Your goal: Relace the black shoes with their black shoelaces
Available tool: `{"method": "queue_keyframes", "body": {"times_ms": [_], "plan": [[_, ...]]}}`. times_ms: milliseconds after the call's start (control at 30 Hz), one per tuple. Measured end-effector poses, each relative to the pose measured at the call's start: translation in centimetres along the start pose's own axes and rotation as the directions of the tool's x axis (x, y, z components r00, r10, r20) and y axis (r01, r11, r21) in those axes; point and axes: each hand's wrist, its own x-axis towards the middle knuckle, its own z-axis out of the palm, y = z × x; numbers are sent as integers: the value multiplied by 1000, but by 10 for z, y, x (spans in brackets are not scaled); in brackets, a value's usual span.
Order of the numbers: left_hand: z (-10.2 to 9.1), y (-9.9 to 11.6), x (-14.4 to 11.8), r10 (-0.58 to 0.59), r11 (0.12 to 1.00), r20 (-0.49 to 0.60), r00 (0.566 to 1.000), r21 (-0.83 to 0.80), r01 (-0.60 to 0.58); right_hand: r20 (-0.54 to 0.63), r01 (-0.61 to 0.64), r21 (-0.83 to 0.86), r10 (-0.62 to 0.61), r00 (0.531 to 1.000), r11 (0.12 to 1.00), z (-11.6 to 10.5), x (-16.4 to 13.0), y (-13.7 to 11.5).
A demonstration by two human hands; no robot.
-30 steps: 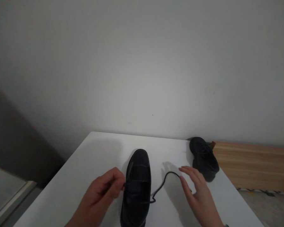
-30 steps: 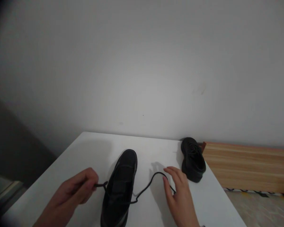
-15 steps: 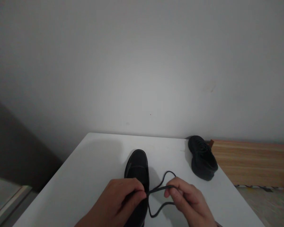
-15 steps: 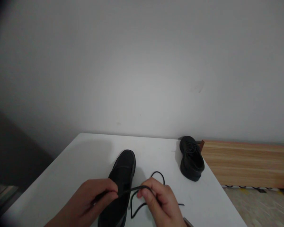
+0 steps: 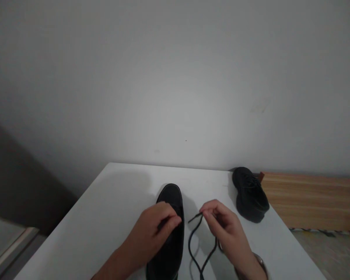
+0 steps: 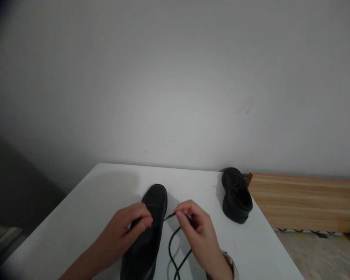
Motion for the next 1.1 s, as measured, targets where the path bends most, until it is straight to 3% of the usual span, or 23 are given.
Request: {"method": "queue_keyframes", "body": {"times_ms": [67, 133, 267, 400, 733, 1100], "plan": [[0, -16, 12, -36, 999, -95, 995, 9, 37, -103, -65, 134, 79, 991, 989, 1, 16, 17], [2, -32, 24, -42, 999, -127, 991, 17, 45, -106, -98, 188, 119, 987, 977, 5, 29, 33], [11, -47, 37, -38, 999, -76, 996, 35, 41, -51, -157, 253, 175, 983, 955, 19, 40, 62], [16, -46, 35, -75, 992, 4, 997, 105, 74, -49, -205, 329, 233, 971, 922, 18, 35, 79], [22, -37, 40, -128, 958, 25, 991, 264, 117, 36, -300, 439, 317, 948, 847, 17, 33, 83], [23, -34, 42, -166, 938, 43, 985, 317, 144, 55, -320, 479, 336, 940, 818, 20, 31, 84]]}}
